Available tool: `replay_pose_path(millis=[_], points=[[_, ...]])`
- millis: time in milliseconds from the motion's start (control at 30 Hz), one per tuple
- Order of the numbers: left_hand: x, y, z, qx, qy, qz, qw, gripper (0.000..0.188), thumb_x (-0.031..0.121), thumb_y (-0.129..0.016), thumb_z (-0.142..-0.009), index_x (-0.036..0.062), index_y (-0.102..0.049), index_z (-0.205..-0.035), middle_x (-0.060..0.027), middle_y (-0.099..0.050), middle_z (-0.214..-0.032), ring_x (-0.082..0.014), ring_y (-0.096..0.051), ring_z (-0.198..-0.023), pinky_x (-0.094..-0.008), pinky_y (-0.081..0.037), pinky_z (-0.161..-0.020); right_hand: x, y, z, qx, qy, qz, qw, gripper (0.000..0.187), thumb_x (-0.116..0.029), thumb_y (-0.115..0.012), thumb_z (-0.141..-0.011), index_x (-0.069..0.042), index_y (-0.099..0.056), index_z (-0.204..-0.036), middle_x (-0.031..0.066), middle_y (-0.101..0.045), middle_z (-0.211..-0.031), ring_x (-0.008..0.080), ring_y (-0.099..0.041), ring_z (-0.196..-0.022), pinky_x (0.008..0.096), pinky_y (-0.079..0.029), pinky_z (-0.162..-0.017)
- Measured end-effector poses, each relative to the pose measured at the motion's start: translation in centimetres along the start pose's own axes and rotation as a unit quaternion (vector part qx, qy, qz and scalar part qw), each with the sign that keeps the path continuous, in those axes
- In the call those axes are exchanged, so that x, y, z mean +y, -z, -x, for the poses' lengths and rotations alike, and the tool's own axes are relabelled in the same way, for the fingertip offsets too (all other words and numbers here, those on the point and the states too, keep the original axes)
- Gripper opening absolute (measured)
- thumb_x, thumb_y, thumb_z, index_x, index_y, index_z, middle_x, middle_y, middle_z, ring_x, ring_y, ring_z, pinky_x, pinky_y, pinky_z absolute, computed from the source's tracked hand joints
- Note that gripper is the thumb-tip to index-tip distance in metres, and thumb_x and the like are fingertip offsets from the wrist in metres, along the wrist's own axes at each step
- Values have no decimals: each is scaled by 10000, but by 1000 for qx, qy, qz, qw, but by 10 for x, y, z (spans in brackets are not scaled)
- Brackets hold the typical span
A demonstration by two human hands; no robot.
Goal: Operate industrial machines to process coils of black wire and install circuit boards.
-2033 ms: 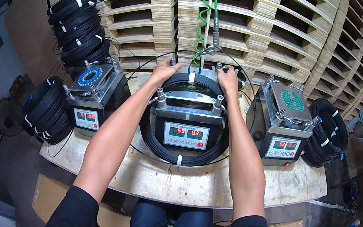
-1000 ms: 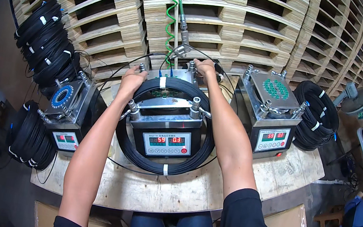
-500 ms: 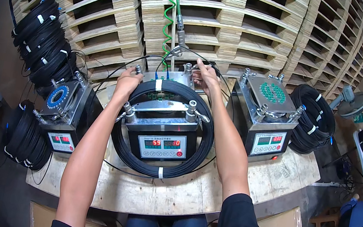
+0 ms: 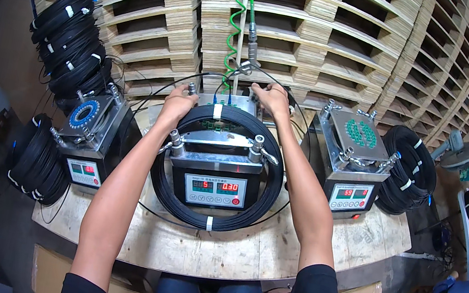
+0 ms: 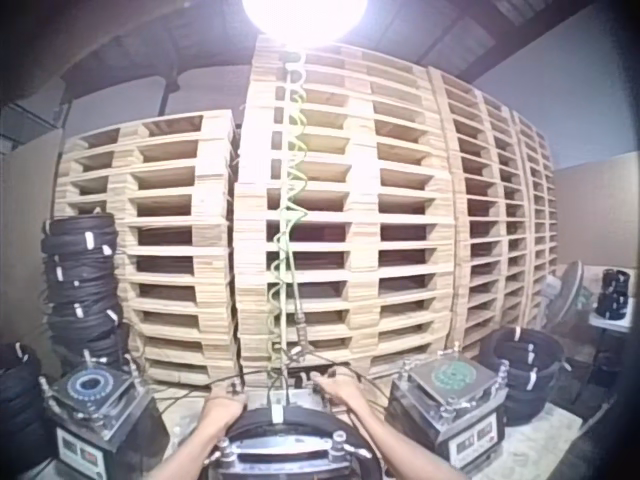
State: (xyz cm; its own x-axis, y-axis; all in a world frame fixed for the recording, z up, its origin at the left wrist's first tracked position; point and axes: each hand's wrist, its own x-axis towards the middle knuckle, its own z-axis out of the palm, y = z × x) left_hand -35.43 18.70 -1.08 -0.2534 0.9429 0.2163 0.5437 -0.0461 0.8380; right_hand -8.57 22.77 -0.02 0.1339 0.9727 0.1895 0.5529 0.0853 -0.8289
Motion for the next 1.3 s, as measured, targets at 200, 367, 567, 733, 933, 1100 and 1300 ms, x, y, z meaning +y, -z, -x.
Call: replay_pose_path(millis=[200,367,567,733,933,1100,1300], points=[[8,5,5,-27,31,-19,999,623,320,-651,-827,88,-519,-1390,-238,-570,-1331,-378,-513,-1269,-413,-394,-1075,-17,-10,-1,47,41,183,981,498,-479,-621,-768,-4,-728,-873,282,-688,-966,377,-683,-945,461,-535,-840],[14,5,10,15,25,-55,998,618,295,-668,-813,16,-544,-1350,-227,-644,-1230,-306,-630,-1138,-359,-464,-984,-13,-23,0,99,134,229,959,396,-293,-595,-795,45,-692,-978,257,-692,-952,410,-675,-904,448,-538,-859],[20,10,15,-7,37,-44,998,603,323,-669,-814,72,-559,-1351,-238,-612,-1276,-357,-573,-1217,-384,-442,-1037,0,-38,-28,22,281,138,949,282,-128,-562,-788,-24,-729,-990,222,-701,-919,377,-679,-886,396,-534,-869],[23,11,17,-3,45,-48,998,608,333,-644,-823,111,-530,-1378,-229,-603,-1287,-381,-575,-1205,-426,-450,-1032,-8,-27,-37,-140,197,88,966,340,-18,-474,-777,-21,-755,-969,156,-737,-941,232,-689,-926,317,-517,-878],[16,8,12,9,10,-53,999,533,295,-630,-838,95,-577,-1330,-210,-625,-1256,-377,-583,-1184,-421,-451,-1026,-20,-10,-22,-210,174,88,958,652,-189,-578,-950,-87,-298,-1530,208,-427,-1496,267,-476,-1325,323,-358,-1094],[-2,-2,-1,37,26,35,998,563,317,-622,-881,40,-533,-1363,-236,-598,-1295,-342,-547,-1245,-378,-432,-1034,-23,0,30,-100,135,128,978,624,-294,-519,-990,-25,-300,-1509,251,-436,-1470,335,-413,-1383,347,-316,-1128],[-30,-5,-40,-122,180,300,929,289,373,-519,-954,134,-667,-1021,-78,-631,-1068,-243,-552,-984,-451,-400,-920,-20,-7,70,-21,72,18,997,584,-260,-441,-975,-58,-311,-1507,278,-443,-1447,384,-452,-1340,397,-360,-1101]])
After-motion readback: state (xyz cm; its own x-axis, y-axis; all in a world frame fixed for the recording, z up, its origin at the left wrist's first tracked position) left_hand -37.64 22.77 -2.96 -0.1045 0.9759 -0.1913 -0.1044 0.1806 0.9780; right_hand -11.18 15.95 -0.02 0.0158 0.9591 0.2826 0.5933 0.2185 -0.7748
